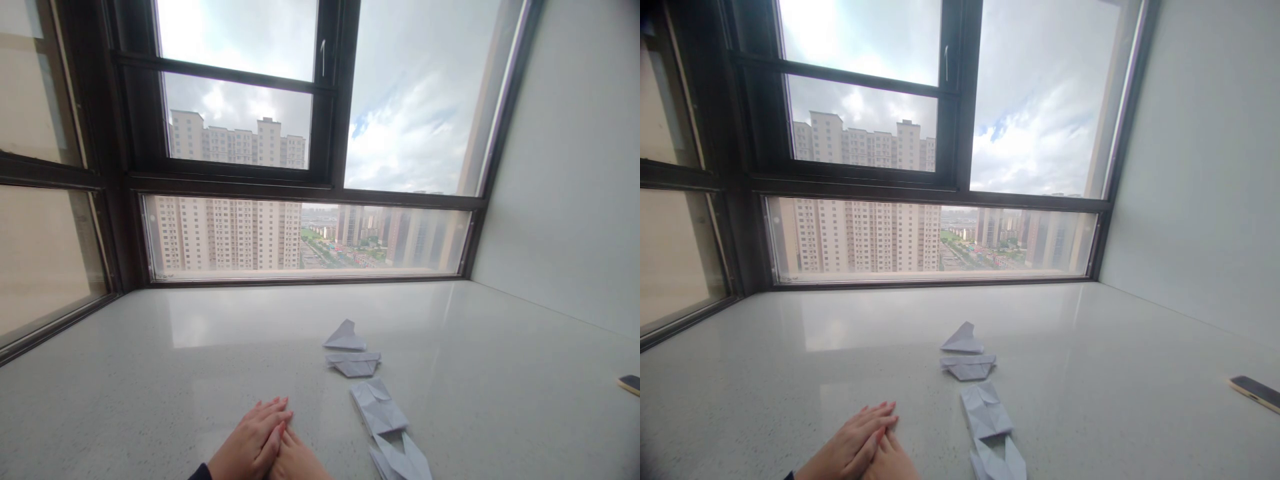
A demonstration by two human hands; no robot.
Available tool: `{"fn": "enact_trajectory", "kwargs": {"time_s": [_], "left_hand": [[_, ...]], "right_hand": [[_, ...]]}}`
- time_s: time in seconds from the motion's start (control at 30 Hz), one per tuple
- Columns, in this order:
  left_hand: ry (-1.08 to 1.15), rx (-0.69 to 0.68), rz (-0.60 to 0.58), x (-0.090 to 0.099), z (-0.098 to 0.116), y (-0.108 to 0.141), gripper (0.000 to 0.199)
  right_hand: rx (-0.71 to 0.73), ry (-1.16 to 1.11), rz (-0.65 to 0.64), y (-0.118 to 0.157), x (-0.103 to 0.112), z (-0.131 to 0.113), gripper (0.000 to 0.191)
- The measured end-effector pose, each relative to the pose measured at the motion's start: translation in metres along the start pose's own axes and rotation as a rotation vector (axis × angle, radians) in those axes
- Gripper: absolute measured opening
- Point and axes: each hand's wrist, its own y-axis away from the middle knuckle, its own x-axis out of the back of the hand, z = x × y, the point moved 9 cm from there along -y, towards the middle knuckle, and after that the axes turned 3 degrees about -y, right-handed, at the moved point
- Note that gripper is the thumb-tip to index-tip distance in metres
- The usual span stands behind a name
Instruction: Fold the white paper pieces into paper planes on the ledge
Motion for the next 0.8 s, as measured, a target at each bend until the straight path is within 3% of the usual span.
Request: {"fn": "enact_trajectory", "kwargs": {"time_s": [0.4, 0.8], "left_hand": [[0.037, 0.012, 0.019, 0.000, -0.002, 0.002, 0.032], [0.146, 0.068, -0.029, -0.013, -0.012, 0.002, 0.034]], "right_hand": [[0.017, -0.053, -0.023, 0.000, -0.002, 0.000, 0.045], [-0.141, -0.153, -0.115, -0.005, 0.004, 0.004, 0.043]]}}
